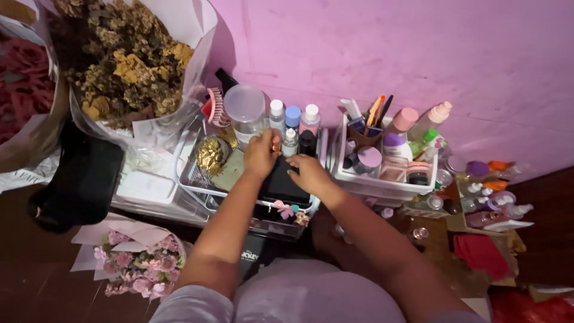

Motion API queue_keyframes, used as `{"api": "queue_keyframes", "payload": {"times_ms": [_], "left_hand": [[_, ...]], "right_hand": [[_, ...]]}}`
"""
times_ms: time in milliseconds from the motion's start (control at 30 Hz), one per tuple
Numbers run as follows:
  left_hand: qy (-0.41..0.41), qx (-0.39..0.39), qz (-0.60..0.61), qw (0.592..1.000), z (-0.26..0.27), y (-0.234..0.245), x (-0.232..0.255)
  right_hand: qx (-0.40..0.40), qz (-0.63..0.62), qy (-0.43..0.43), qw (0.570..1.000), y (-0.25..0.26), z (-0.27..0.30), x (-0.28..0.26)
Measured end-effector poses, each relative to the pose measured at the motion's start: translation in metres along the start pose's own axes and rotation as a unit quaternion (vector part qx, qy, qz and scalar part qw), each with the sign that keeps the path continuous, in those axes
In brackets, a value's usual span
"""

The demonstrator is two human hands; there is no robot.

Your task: The person wipes a black box with a red cloth, then places it on a rolling cart. They pick up a pink hairbrush, wipe it, and set it down. They then pick up several cosmetic bottles and jars from a table and place them into the rolling cart, arranging them one by one.

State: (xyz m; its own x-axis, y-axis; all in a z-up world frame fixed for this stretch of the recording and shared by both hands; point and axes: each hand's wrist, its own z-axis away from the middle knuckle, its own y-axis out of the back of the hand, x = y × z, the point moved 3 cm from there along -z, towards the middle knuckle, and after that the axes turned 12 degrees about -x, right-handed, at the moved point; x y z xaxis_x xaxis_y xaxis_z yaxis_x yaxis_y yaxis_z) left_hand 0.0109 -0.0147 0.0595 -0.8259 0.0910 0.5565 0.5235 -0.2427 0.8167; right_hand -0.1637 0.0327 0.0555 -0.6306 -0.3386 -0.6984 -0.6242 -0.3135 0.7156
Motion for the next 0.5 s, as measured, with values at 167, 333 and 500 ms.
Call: {"api": "queue_keyframes", "payload": {"times_ms": [167, 333, 500], "left_hand": [[0.016, -0.019, -0.048, 0.999, -0.025, -0.023, -0.019], [-0.038, 0.015, -0.091, 0.995, -0.03, -0.026, -0.022], [-0.089, 0.086, -0.1, 0.987, -0.023, -0.024, -0.02]], "right_hand": [[-0.062, 0.117, -0.063, 0.989, 0.002, -0.019, 0.0], [-0.108, 0.17, -0.117, 0.973, 0.005, -0.024, -0.002], [-0.125, 0.17, -0.149, 0.966, -0.001, -0.03, 0.005]]}}
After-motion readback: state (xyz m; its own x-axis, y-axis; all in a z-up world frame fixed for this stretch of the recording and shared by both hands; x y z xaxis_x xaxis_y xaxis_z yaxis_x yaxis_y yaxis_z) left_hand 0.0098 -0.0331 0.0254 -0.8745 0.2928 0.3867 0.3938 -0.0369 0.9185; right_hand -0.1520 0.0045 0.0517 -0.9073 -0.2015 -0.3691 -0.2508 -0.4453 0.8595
